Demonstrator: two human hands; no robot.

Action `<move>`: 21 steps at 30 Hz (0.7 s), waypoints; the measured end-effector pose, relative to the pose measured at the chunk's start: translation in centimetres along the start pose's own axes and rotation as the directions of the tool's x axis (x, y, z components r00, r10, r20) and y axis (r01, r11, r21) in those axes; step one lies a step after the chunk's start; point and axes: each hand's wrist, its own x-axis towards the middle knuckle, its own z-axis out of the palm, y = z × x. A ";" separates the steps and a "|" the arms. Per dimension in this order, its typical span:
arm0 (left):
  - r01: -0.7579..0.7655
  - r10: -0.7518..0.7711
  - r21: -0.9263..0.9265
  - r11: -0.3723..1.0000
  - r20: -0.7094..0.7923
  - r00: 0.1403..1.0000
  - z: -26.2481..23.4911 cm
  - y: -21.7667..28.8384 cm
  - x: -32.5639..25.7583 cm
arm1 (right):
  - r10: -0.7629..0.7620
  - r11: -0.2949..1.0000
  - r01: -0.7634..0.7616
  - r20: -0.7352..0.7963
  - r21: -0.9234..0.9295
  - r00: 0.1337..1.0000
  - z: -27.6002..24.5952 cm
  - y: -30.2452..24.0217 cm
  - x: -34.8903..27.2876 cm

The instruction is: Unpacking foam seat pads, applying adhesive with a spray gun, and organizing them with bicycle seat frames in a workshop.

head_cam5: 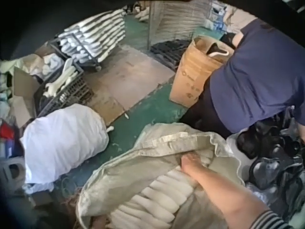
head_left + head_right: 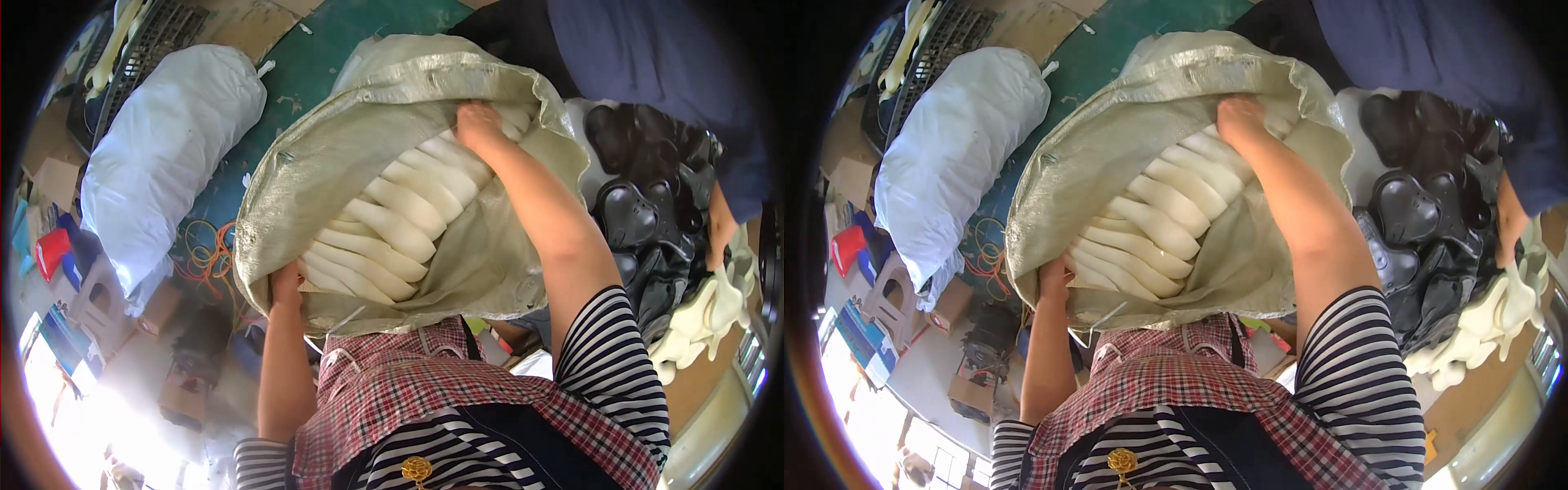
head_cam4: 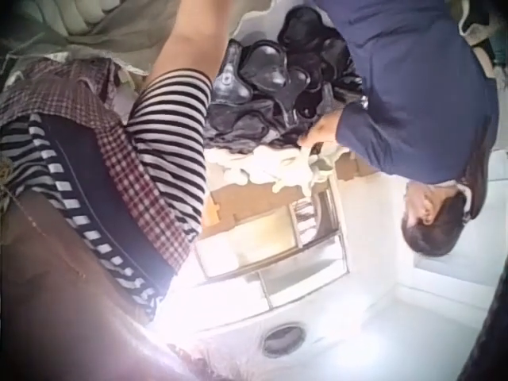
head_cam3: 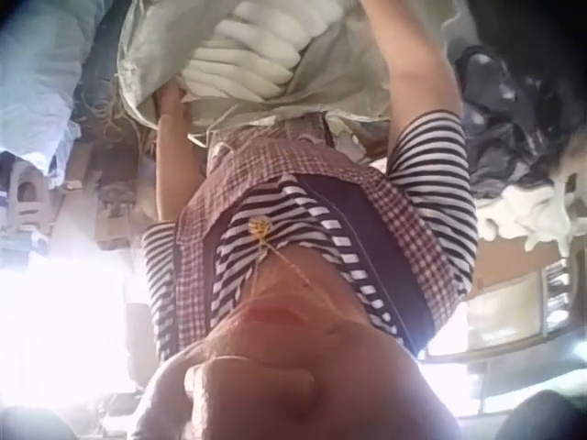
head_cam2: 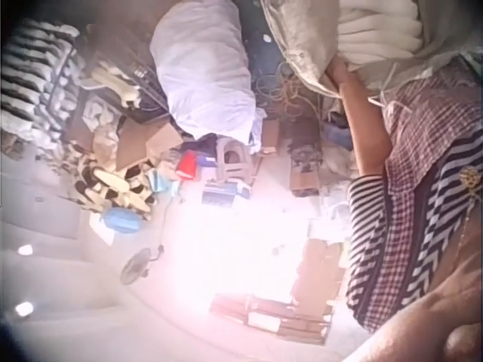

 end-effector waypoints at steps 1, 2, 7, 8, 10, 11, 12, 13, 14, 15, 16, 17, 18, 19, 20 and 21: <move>0.000 -0.001 -0.013 1.000 -0.020 1.000 -1.0 1.1 -0.7 | 0.044 0.998 -0.050 0.203 0.026 0.978 -0.9 -0.5 0.6; -0.002 0.007 -0.065 0.998 0.082 0.997 -2.0 1.6 -0.8 | 0.087 0.990 -0.106 0.179 0.098 0.980 -1.3 -1.2 0.8; -0.029 0.046 -0.094 0.995 0.179 0.983 -1.8 6.1 -4.2 | -0.087 -0.030 -0.273 0.269 0.962 0.959 -3.4 -3.4 6.1; -0.102 0.126 -0.128 0.987 0.200 0.972 -1.3 6.4 -4.9 | -0.084 0.155 -0.128 0.142 0.980 0.986 -2.7 -2.7 7.4; -0.225 0.242 -0.090 0.970 0.283 0.928 1.7 6.2 -4.6 | -0.211 0.733 0.265 -0.161 0.626 0.964 1.0 3.1 10.6; -0.345 0.341 -0.053 0.937 0.338 0.877 3.1 6.1 -4.4 | -0.401 0.893 0.433 -0.220 0.123 0.889 2.3 5.8 11.4; -0.229 0.225 -0.008 0.974 0.217 0.950 -0.5 4.9 -4.2 | -0.420 0.892 0.419 -0.031 0.167 0.907 0.4 -3.1 9.1; -0.229 0.228 -0.017 0.973 0.205 0.952 -0.5 4.7 -4.3 | -0.497 0.853 0.503 -0.074 0.143 0.864 -0.2 -4.1 8.0; -0.127 0.156 -0.141 0.982 0.222 0.962 0.3 4.4 -4.5 | -0.565 0.817 0.558 0.003 0.147 0.825 0.0 -3.9 7.7; -0.019 0.086 -0.259 0.966 0.249 0.965 0.9 4.2 -4.6 | -0.624 0.778 0.608 0.081 0.157 0.777 0.2 -3.7 7.4; -0.016 0.085 -0.264 0.964 0.255 0.963 1.4 4.1 -4.6 | -0.623 0.780 0.608 0.085 0.150 0.778 0.5 -3.4 7.1; -0.029 0.088 -0.260 0.965 0.219 0.972 1.7 4.4 -4.7 | -0.578 0.816 0.556 0.200 0.160 0.791 0.7 -3.9 6.2; -0.042 0.089 -0.255 0.966 0.179 0.980 2.0 4.9 -4.9 | -0.529 0.848 0.504 0.311 0.164 0.789 0.5 -4.9 5.3; -0.039 0.087 -0.259 0.965 0.175 0.981 2.2 5.3 -5.1 | -0.534 0.845 0.509 0.313 0.163 0.786 -0.2 -5.6 4.9; -0.135 0.167 -0.194 0.972 0.163 0.972 2.1 6.2 -5.6 | -0.523 0.849 0.488 0.460 0.204 0.718 -2.4 -7.1 4.3; -0.231 0.251 -0.127 0.965 0.171 0.953 2.4 6.7 -5.8 | -0.491 0.863 0.448 0.595 0.232 0.636 -3.7 -7.7 3.9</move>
